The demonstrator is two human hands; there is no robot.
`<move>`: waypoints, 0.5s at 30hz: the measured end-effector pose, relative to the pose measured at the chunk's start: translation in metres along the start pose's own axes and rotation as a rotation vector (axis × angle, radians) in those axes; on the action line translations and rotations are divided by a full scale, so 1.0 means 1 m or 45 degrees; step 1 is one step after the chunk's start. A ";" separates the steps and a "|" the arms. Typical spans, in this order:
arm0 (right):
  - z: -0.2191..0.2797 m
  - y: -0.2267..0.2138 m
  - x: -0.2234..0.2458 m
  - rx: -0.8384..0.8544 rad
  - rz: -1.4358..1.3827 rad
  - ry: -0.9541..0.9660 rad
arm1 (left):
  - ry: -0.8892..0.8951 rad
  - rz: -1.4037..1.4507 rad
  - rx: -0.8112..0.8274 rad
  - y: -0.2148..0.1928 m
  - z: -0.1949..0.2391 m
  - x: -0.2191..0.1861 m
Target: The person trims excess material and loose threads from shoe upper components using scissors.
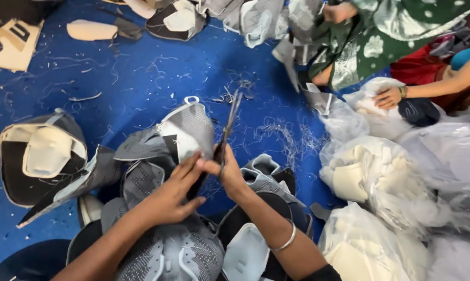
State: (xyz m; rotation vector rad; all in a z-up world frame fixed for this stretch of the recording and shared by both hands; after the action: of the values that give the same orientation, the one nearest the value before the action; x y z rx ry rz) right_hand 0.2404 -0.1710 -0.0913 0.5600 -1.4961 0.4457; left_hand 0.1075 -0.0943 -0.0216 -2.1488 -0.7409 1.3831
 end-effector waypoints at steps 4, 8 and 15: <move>-0.018 -0.017 -0.001 0.002 -0.704 0.005 | 0.123 0.078 -0.007 -0.022 -0.005 -0.041; -0.011 -0.029 0.024 -0.292 -0.986 0.427 | -0.168 -0.011 0.045 -0.011 -0.006 -0.009; -0.034 -0.089 -0.033 -0.511 -0.974 0.316 | -0.606 -0.305 -0.297 -0.059 0.013 0.061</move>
State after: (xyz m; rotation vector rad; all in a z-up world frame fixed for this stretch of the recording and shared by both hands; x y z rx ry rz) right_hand 0.3194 -0.2194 -0.1299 0.6739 -0.9926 -0.3639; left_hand 0.1056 -0.0087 -0.0292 -1.8218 -1.3493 1.7638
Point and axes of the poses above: each hand's wrist, its own z-axis away from the middle knuckle, its own y-axis out of the palm, x = y × z, the point moved 10 cm from there along -z, towards the middle knuckle, and after that the axes turned 2 degrees about -x, right-handed, at the moved point
